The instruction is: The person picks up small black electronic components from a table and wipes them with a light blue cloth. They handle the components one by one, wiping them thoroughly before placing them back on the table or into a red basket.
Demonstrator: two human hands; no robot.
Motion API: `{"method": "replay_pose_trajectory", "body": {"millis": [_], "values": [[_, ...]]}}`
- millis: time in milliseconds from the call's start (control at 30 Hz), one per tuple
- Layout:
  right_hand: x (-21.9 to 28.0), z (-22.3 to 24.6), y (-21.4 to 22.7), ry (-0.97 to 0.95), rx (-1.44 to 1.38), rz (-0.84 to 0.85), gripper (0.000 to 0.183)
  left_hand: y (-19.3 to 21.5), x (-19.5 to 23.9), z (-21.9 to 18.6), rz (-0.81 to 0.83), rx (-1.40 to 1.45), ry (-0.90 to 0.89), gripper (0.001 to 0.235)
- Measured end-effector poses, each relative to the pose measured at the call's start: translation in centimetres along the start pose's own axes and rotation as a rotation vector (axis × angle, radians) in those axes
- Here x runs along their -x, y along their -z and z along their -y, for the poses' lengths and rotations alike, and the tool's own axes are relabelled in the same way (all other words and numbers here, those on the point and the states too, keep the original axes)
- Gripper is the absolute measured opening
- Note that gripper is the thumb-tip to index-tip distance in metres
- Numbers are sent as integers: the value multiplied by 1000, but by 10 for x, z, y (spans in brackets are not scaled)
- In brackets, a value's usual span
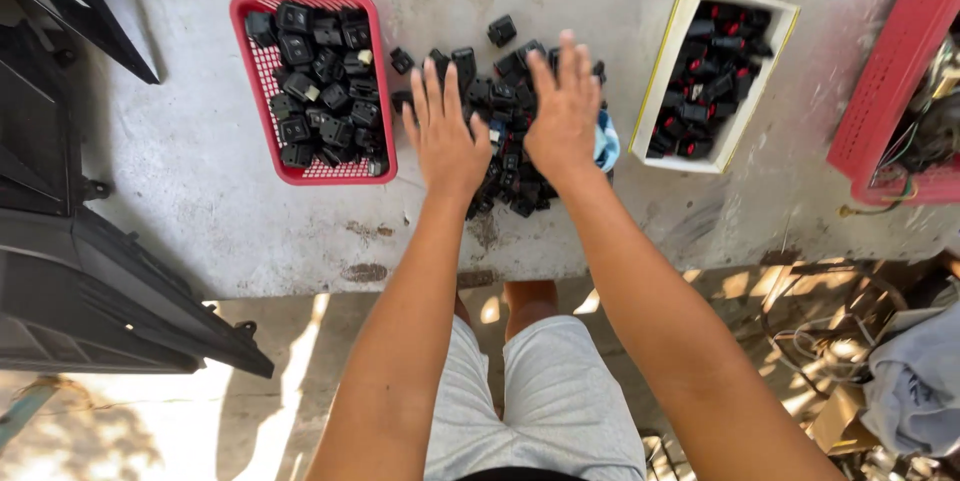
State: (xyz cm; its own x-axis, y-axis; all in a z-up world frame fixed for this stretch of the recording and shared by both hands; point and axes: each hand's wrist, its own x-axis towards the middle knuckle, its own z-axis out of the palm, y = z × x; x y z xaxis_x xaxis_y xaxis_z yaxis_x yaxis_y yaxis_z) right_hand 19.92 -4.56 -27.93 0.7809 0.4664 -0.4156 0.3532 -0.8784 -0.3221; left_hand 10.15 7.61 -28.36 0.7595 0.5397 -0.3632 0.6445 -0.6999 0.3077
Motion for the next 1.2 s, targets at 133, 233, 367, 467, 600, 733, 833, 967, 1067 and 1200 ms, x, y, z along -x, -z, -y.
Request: {"method": "replay_pose_trajectory", "body": {"millis": [133, 233, 367, 467, 600, 733, 833, 967, 1067, 1200], "values": [[-15, 38, -10, 359, 92, -2, 80, -13, 13, 25, 30, -63, 129, 82], [-31, 65, -24, 613, 208, 71, 74, -15, 8, 33, 15, -2, 115, 90], [-50, 88, -34, 812, 312, 103, 52, -21, 5, 28, 51, 151, 273, 97], [-55, 93, -40, 875, 328, 149, 50, -32, 6, 29, 8, 164, 308, 93], [-57, 84, -47, 848, 316, 191, 46, -30, 2, 31, 185, 218, 418, 94], [-43, 73, -35, 816, 303, 165, 46, -37, 10, 19, 242, 247, 449, 99], [-35, 56, -18, 827, 288, 128, 45, -34, 16, 2, 233, 266, 397, 98], [3, 40, 14, 697, -40, -73, 45, -28, 39, -15, 121, 268, 324, 89], [36, 10, -12, 560, -142, -144, 38, -10, 63, -38, 139, 155, 286, 77], [85, -18, -43, 417, -201, -52, 31, -23, 110, -39, 183, 31, 206, 78]]}}
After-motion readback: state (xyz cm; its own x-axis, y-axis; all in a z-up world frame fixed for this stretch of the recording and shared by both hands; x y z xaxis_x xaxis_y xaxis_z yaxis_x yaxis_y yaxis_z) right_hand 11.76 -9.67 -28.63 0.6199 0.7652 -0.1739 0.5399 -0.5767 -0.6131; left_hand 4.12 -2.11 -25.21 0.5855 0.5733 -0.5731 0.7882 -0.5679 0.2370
